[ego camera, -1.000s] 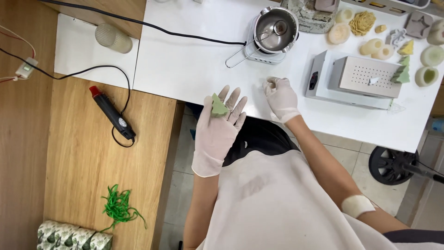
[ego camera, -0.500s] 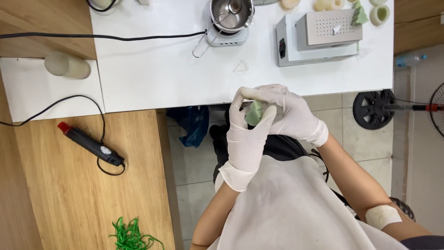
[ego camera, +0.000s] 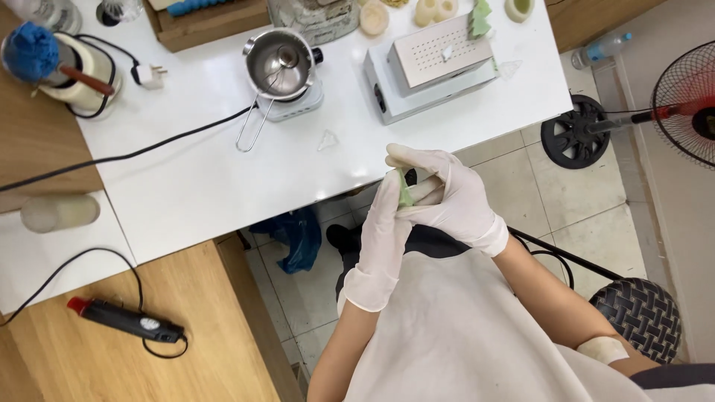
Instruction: The person removes wax pieces from a scale, uses a heat gun on a plastic component, wipes a clear container with a cloth, and places the wax pieces into the container.
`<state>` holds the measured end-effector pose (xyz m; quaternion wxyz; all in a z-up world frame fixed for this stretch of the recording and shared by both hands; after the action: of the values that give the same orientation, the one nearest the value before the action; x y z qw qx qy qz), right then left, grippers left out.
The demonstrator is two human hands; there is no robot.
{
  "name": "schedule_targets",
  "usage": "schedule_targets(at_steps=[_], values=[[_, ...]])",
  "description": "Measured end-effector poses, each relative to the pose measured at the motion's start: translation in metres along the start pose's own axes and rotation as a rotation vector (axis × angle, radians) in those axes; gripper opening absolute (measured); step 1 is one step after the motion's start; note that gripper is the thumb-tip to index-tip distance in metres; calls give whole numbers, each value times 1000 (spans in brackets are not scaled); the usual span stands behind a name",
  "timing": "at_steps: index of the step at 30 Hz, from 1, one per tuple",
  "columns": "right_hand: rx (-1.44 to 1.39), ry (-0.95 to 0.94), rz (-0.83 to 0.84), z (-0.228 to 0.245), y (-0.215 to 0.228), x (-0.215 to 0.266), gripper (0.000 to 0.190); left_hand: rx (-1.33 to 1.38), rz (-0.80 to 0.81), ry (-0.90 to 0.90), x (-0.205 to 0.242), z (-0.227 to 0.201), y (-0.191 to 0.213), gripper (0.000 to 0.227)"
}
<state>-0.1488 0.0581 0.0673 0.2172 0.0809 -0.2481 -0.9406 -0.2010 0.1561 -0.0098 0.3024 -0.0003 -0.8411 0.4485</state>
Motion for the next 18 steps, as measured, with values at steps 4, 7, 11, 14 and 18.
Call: schedule_targets(at_steps=[4, 7, 11, 14, 18], values=[[-286, -161, -5, -51, 38, -10, 77, 5, 52, -34, -45, 17, -26, 73], [-577, -355, 70, -93, 72, -20, 79, -46, 13, -28, -82, 28, -53, 73], [-522, -363, 170, -138, 133, -42, 78, -77, 84, -18, -136, 44, -104, 68], [-500, -342, 268, -160, 171, -62, 78, -63, 136, -43, -169, 50, -136, 65], [-167, -62, 362, -182, 209, -80, 89, -15, 178, -73, -202, 64, -159, 65]])
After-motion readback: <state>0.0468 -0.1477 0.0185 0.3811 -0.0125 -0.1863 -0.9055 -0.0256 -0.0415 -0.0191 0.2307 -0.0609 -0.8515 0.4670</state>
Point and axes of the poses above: each hand's wrist, its own x-axis away from the middle knuckle, its own y-axis out of the back of the hand, z = x × y, the point moved 6 cm from there along -x, towards the middle knuckle, and after that the axes turned 4 degrees about z, right-handed, at the moved point
